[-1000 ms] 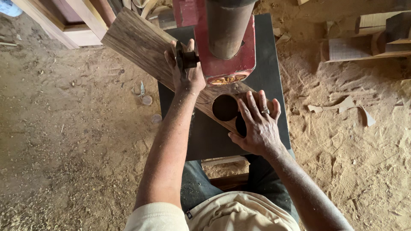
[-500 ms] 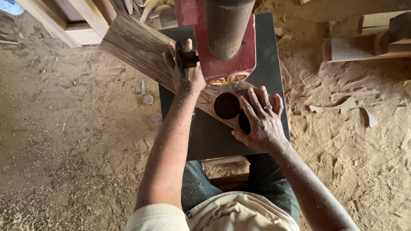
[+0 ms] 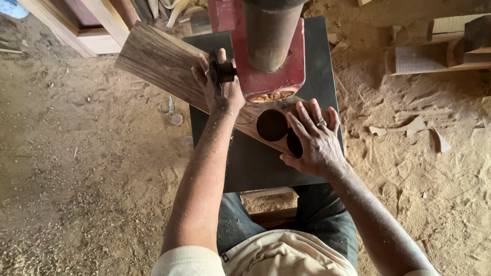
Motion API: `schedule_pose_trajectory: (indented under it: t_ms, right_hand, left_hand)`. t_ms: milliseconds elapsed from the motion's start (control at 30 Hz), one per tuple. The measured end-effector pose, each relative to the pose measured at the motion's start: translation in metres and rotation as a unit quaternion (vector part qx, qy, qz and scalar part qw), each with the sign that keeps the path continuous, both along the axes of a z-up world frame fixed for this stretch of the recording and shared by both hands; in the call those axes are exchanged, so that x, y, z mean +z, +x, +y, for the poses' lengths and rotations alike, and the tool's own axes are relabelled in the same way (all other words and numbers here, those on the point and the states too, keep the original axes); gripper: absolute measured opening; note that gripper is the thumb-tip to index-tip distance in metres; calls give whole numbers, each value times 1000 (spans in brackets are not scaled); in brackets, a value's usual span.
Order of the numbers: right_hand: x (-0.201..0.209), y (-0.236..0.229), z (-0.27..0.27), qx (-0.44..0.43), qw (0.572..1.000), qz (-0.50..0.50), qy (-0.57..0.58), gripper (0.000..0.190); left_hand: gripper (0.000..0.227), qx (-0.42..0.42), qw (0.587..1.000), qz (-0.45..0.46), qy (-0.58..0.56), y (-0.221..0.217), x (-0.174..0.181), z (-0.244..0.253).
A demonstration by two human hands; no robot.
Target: The person uses a drill press to bore multiple circular holes into a rectangular wooden plank. They position the plank under the drill bit, lower the drill to cut each hole, and reposition the plank to create a series of evenly spaced holes.
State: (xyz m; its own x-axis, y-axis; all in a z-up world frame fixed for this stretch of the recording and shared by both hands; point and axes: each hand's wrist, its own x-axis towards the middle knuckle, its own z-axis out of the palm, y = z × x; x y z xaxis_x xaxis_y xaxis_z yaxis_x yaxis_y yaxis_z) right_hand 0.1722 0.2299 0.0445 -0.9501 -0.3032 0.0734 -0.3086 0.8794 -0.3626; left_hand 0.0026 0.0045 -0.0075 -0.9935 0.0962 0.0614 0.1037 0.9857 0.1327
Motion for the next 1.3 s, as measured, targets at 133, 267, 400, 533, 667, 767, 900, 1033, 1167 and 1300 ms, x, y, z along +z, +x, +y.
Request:
schedule_pose_trajectory:
  t_ms: [133, 267, 400, 533, 667, 767, 900, 1033, 1167, 1300]
  right_hand:
    - [-2, -3, 4, 4, 1000, 4, 1, 108]
    - [-3, -8, 8, 9, 1000, 7, -1, 108]
    - [-4, -10, 10, 16, 1000, 15, -7, 108]
    - [-4, -13, 11, 21, 1000, 18, -3, 108]
    - [-4, -16, 13, 27, 1000, 14, -4, 109]
    - [-3, -19, 13, 30, 1000, 9, -6, 110]
    - [-2, -23, 15, 34, 999, 1, 3, 111]
    - [-2, -27, 16, 38, 999, -20, 29, 112]
    - [-3, -29, 19, 47, 998, -19, 28, 111]
    - [-3, -34, 23, 61, 998, -21, 24, 112]
  left_hand:
    - [62, 16, 999, -32, -34, -1, -1, 2]
    - [54, 22, 1000, -16, -12, -1, 0, 4]
    - [43, 32, 999, -25, -4, 0, -5, 3]
    - [31, 39, 999, 26, 21, -1, -16, 1]
    - [26, 43, 994, 80, 55, -2, -18, 1]
    - [30, 44, 996, 60, 47, 1, -11, 1]
    - [25, 46, 996, 49, 52, 5, 2, 2]
    - [24, 46, 996, 58, 48, 10, 9, 3]
    - [23, 50, 995, 68, 50, 11, 5, 3]
    - [33, 71, 996, 24, 46, 4, -4, 3]
